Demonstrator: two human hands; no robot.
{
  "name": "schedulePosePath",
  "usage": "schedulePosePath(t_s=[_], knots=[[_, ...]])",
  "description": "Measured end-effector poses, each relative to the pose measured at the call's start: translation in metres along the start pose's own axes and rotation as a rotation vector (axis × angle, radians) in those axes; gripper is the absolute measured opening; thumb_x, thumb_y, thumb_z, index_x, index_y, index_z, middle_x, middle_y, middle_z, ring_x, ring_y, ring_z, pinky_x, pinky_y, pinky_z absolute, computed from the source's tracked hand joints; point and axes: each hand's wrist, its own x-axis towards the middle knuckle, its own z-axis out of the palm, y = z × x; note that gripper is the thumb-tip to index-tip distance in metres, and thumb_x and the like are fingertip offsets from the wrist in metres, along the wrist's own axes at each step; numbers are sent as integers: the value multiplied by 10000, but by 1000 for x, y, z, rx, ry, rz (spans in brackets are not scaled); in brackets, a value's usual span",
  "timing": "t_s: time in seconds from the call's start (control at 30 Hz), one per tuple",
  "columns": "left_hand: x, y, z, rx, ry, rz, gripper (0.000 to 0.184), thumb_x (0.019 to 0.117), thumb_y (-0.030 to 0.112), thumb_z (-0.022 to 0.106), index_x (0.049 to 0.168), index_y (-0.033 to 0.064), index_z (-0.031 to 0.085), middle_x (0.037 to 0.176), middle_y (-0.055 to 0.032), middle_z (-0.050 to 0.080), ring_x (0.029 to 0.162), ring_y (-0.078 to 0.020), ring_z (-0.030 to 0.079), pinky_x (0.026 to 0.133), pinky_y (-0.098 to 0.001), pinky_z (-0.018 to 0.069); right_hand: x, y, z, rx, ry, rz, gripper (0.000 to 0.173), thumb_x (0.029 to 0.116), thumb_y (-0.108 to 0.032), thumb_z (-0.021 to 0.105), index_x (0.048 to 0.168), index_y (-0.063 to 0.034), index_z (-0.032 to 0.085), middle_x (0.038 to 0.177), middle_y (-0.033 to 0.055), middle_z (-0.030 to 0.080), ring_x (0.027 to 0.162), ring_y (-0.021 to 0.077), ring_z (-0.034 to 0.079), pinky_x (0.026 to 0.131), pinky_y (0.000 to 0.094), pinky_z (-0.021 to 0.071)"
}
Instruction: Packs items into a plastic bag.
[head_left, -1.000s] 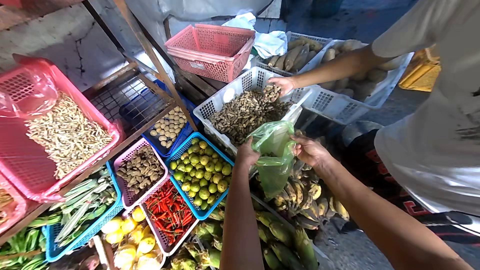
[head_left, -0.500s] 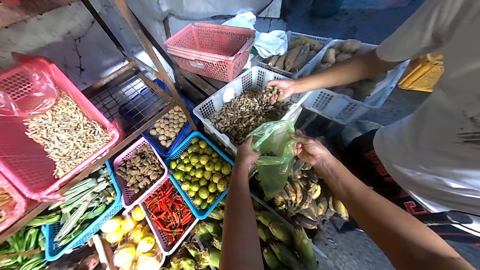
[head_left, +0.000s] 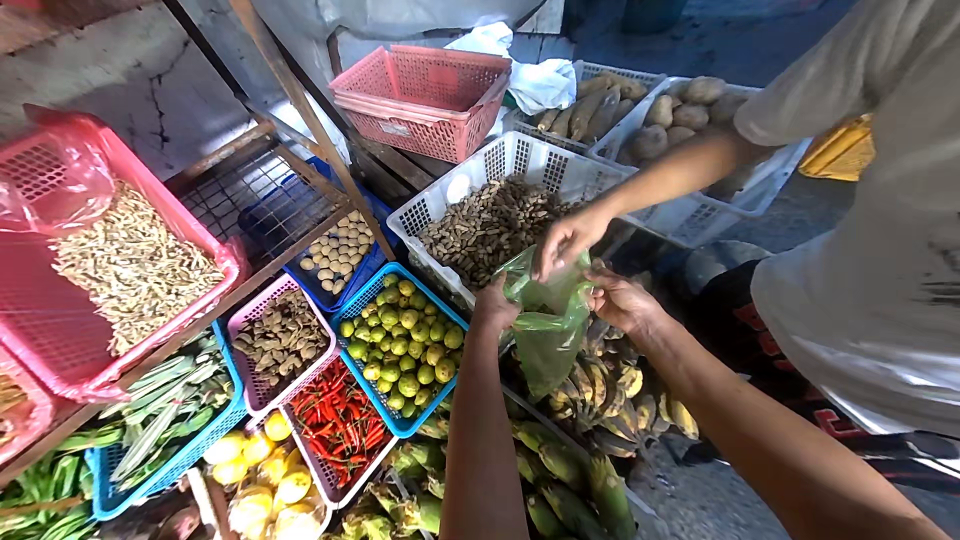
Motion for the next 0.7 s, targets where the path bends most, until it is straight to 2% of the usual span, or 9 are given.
schedulePosePath(t_s=[0.07, 0.47, 0.7], knots=[[0, 0, -1, 10, -8, -1, 754, 960, 106, 662, 1616, 118, 290, 1485, -233, 510, 1273, -345, 596, 1021, -492, 517, 0, 2, 0, -7, 9, 4, 115, 1052, -35, 478, 1153, -83, 507, 791, 6, 554, 518, 44, 513, 531, 182, 527], [1, 1, -4, -3, -47, -6, 786, 964, 92, 662, 1629, 130, 247, 1493, -250, 483, 1188, -356, 644, 912, -491, 580, 0, 0, 3, 8, 14, 13, 96, 1053, -44, 486, 1138, -81, 509, 756, 3, 547, 511, 44, 523, 529, 180, 535], [0, 2, -5, 27, -57, 9, 785, 964, 87, 658, 1628, 114, 242, 1514, -248, 464, 1229, -355, 622, 958, -493, 557, 0, 1, 4, 10, 12, 10, 120, 1048, -36, 491, 1157, -83, 513, 784, 3, 555, 517, 44, 517, 526, 182, 529]])
